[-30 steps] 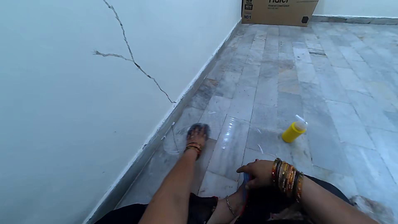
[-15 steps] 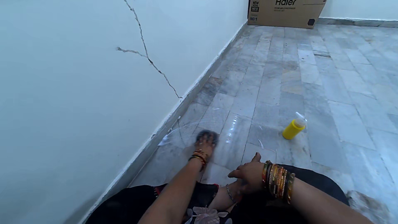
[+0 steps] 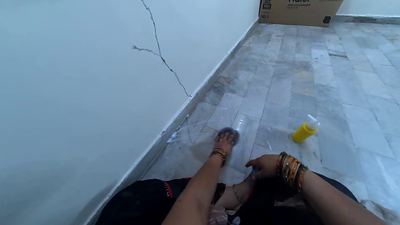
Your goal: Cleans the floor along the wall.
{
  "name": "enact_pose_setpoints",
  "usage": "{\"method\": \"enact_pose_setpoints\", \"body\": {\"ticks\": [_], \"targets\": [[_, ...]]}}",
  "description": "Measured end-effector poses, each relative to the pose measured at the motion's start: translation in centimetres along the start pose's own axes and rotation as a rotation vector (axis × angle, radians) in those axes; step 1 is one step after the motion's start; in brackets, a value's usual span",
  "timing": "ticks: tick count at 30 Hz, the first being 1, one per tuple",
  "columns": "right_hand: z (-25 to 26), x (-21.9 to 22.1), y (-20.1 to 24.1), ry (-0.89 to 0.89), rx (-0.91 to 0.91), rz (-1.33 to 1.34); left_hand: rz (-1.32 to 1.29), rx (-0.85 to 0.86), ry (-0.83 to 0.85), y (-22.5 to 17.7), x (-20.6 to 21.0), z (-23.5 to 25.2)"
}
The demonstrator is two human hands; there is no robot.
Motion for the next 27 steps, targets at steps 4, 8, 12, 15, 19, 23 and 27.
{"method": "enact_pose_setpoints", "body": {"ticks": [4, 8, 12, 15, 19, 23, 27], "targets": [[-0.4, 0.3, 0.6, -0.028, 0.005, -0.035, 0.007, -0.363, 0.01, 11.7, -1.2, -5.7], [-1.0, 1.7, 2.6, -0.039, 0.007, -0.147, -0.089, -0.64, 0.095, 17.1, -1.3, -8.5], [-1.2, 3.9, 4.3, -0.011, -0.039, -0.236, -0.035, -0.523, 0.049, 14.0, -0.1, -6.3], [-1.3, 5.1, 5.2, 0.042, -0.129, -0.242, 0.058, -0.143, 0.022, 7.4, 1.3, -2.9], [-1.2, 5.4, 5.7, 0.067, -0.167, -0.254, 0.108, 0.254, 0.061, -3.8, 2.5, -0.7], [-1.2, 5.3, 5.3, 0.078, -0.167, -0.23, 0.158, 0.549, 0.114, -11.7, 2.0, 1.0], [-1.5, 5.1, 5.8, 0.1, -0.221, -0.207, 0.217, 0.637, 0.108, -15.0, 0.9, 3.7]]}}
Point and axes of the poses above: each hand's wrist, its own z-axis towards the middle knuckle, its own x-axis out of the palm, y = z × x, the point moved 6 cm from there along z, towards the middle knuckle, and after that the axes turned 14 degrees about z, right-handed, at the moved point
